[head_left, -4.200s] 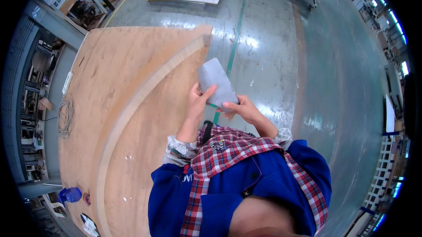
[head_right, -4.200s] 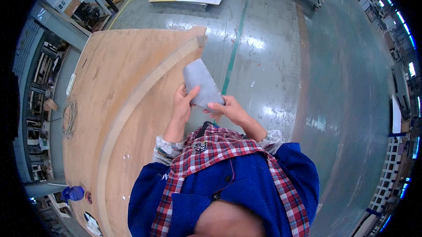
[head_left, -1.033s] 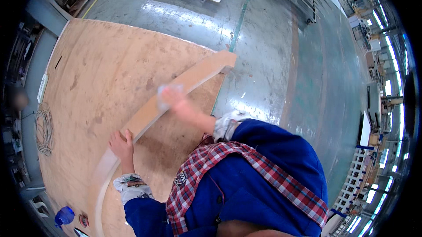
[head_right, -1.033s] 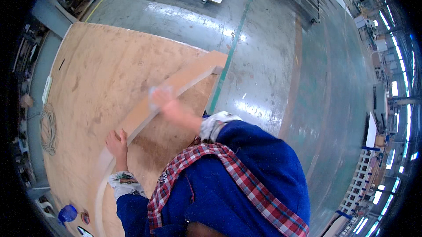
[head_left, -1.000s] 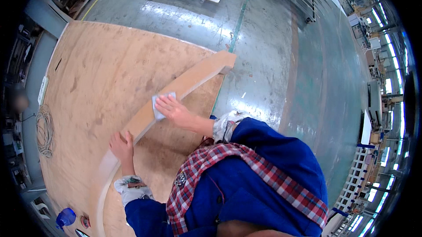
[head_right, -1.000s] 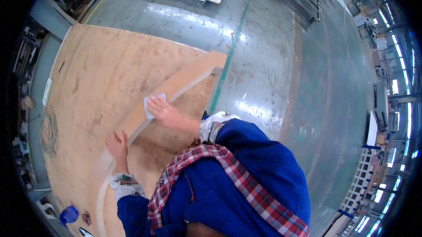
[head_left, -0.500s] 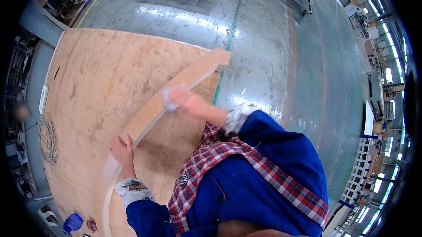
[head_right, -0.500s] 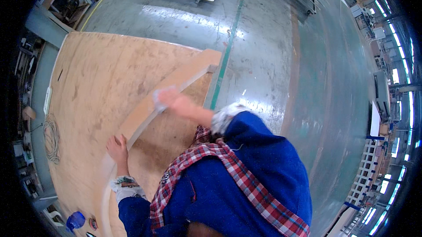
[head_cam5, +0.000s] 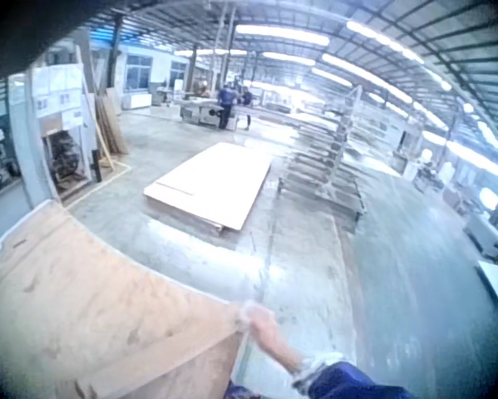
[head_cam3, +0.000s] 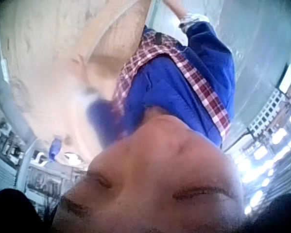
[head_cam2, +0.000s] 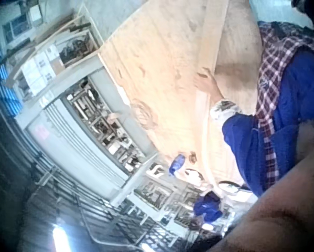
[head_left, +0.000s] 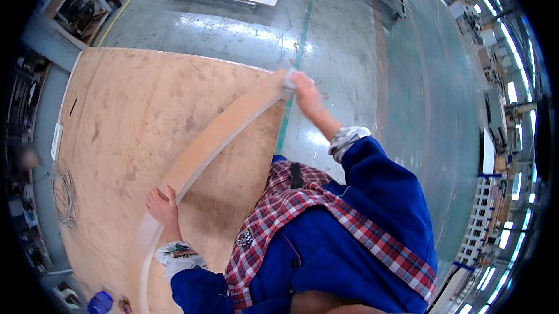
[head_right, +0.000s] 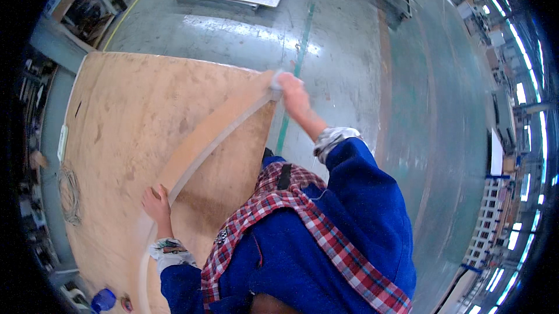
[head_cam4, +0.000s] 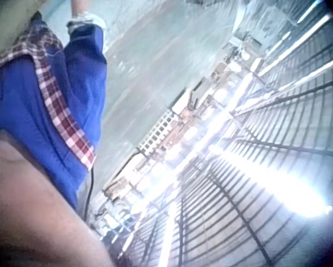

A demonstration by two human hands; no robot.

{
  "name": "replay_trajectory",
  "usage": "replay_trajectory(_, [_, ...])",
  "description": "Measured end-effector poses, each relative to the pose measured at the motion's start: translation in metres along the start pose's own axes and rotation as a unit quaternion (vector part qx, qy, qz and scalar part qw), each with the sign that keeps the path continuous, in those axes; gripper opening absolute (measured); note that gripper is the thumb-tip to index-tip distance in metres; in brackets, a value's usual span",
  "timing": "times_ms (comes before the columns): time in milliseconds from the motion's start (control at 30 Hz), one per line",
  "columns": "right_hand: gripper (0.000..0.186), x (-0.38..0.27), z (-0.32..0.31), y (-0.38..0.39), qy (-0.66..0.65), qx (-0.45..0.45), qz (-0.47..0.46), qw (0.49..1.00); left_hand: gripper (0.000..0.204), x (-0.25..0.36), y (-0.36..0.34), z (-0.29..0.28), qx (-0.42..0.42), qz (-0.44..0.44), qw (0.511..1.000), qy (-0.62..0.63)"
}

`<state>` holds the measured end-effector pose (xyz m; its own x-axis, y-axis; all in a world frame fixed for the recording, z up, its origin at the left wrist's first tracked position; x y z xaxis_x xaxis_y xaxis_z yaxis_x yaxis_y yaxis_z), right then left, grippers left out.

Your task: The person sands a long curved wooden board with a sanding block and then applies a white coating to the surface using a paint roller.

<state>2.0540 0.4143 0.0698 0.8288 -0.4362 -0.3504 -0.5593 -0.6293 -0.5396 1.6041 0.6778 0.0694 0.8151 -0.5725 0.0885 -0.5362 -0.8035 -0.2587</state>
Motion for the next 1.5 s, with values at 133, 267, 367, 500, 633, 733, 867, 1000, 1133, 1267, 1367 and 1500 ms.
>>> replay_trajectory(133, [0.025, 0.026, 0.004, -0.039, -0.027, -0.186, 0.226, 0.956, 0.037, -0.01, 0.001, 0.004, -0.006, 0.01, 1.0, -0.024])
replay_trajectory(267, [0.034, 0.052, 0.005, -0.063, -0.125, -0.295, 0.214, 0.923, 0.038, 0.0, 0.002, 0.001, 0.005, -0.001, 1.0, 0.009])
replay_trajectory(367, [0.035, 0.032, 0.025, -0.083, -0.031, -0.316, 0.13, 0.939, 0.038, 0.003, -0.003, -0.003, -0.058, -0.015, 0.998, -0.022])
replay_trajectory(500, [0.036, 0.062, 0.027, -0.067, -0.089, -0.299, 0.037, 0.95, 0.037, 0.003, 0.002, -0.006, -0.009, 0.012, 1.0, -0.02])
replay_trajectory(633, [0.034, 0.034, 0.025, -0.073, -0.063, -0.326, 0.082, 0.94, 0.037, -0.006, 0.009, 0.011, -0.076, -0.016, 0.997, -0.023])
replay_trajectory(733, [0.036, -0.062, 0.059, -0.066, -0.052, -0.418, -0.011, 0.907, 0.037, -0.004, 0.003, 0.001, -0.08, -0.004, 0.996, -0.03])
replay_trajectory(867, [0.037, -0.212, 0.088, -0.048, -0.076, -0.437, -0.166, 0.881, 0.037, 0.002, -0.003, -0.011, 0.001, -0.003, 1.0, -0.009])
replay_trajectory(1000, [0.03, -0.286, 0.137, -0.005, -0.165, -0.43, -0.249, 0.852, 0.039, 0.007, -0.007, -0.012, 0.049, -0.006, 0.999, 0.009])
replay_trajectory(1133, [0.025, -0.238, 0.099, -0.04, -0.161, -0.532, -0.218, 0.802, 0.042, -0.01, 0.005, -0.004, 0.023, -0.058, 0.998, -0.006])
replay_trajectory(1267, [0.021, -0.08, 0.058, -0.093, 0.024, -0.534, -0.285, 0.795, 0.043, 0.001, -0.001, -0.015, 0.036, -0.07, 0.997, -0.003])
replay_trajectory(1367, [0.027, -0.069, 0.043, -0.103, 0.014, -0.537, -0.163, 0.827, 0.042, 0.0, 0.001, -0.015, 0.064, -0.053, 0.997, 0.008])
replay_trajectory(1500, [0.031, -0.194, 0.088, -0.06, -0.084, -0.542, -0.168, 0.819, 0.042, 0.002, 0.001, -0.01, 0.056, -0.06, 0.996, 0.018])
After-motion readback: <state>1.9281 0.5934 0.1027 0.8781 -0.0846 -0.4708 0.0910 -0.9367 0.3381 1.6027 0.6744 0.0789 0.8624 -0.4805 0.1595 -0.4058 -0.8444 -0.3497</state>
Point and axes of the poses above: each hand's wrist, its own y-axis away from the middle knuckle, its own z-axis out of the palm, x = y × z, the point moved 4 cm from there along -y, towards the middle knuckle, and after that the axes turned 2 degrees about x, right-handed, at the moved point
